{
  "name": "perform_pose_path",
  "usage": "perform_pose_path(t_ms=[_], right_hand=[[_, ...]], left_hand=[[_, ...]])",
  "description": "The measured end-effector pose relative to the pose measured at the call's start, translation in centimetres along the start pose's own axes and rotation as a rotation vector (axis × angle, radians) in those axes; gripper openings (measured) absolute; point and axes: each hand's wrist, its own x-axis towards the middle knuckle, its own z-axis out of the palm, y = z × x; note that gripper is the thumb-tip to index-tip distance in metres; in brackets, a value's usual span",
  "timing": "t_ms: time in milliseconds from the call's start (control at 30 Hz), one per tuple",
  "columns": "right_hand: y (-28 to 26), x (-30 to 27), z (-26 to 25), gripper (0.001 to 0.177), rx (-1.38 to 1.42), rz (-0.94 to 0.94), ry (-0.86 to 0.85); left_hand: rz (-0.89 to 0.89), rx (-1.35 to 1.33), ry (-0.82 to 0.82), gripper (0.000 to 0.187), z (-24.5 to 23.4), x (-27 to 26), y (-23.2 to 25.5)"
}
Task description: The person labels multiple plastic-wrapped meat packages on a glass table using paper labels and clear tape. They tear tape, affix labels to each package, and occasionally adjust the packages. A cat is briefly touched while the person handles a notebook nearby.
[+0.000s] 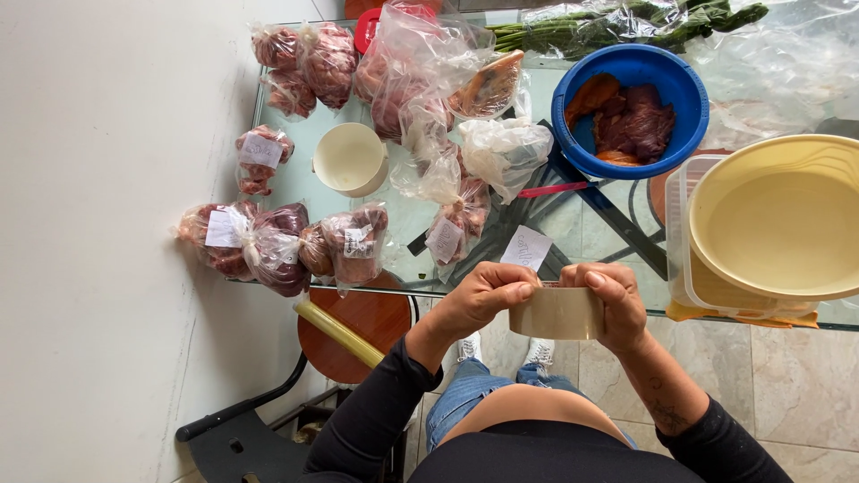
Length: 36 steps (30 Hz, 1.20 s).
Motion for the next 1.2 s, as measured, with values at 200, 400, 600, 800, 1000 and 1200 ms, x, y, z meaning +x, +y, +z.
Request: perform_pose_path(t_ms=[200,400,600,800,1000,1200], right_hand=[[-0.5,0.0,0.0,0.039,-0.765,-0.382,0.100],[0.2,-0.3,1.1,0.045,-1.285,-0.666,0.038],[0.3,-0.5,2.2,0.046,-1.354,-0.741,0.044],[-0.1,-0.6,3.3,0.043,-1.411,-0.759,0.034],[1.1,-1.6,2.8,0.043,-1.436,-0.759,0.067],[1.3,-2.1,2.8,0.044,-1.428,-0.750,0.072]], left_hand=[[0.102,0.307,0.465,0.044,-0.3,1.3,-2.1],[0.246,0.528,0.644,0.025,2.3,0.8,-2.2],[0.156,0.239,0.775,0.022,3.0,1.4,-2.4],[0.132,0.142,0.843,0.013,2.4,2.3,-4.8],[0.149,0.131,0.835,0.014,2.8,2.4,-4.7],[0.144,0.178,0.848,0.016,2.3,2.4,-5.9]])
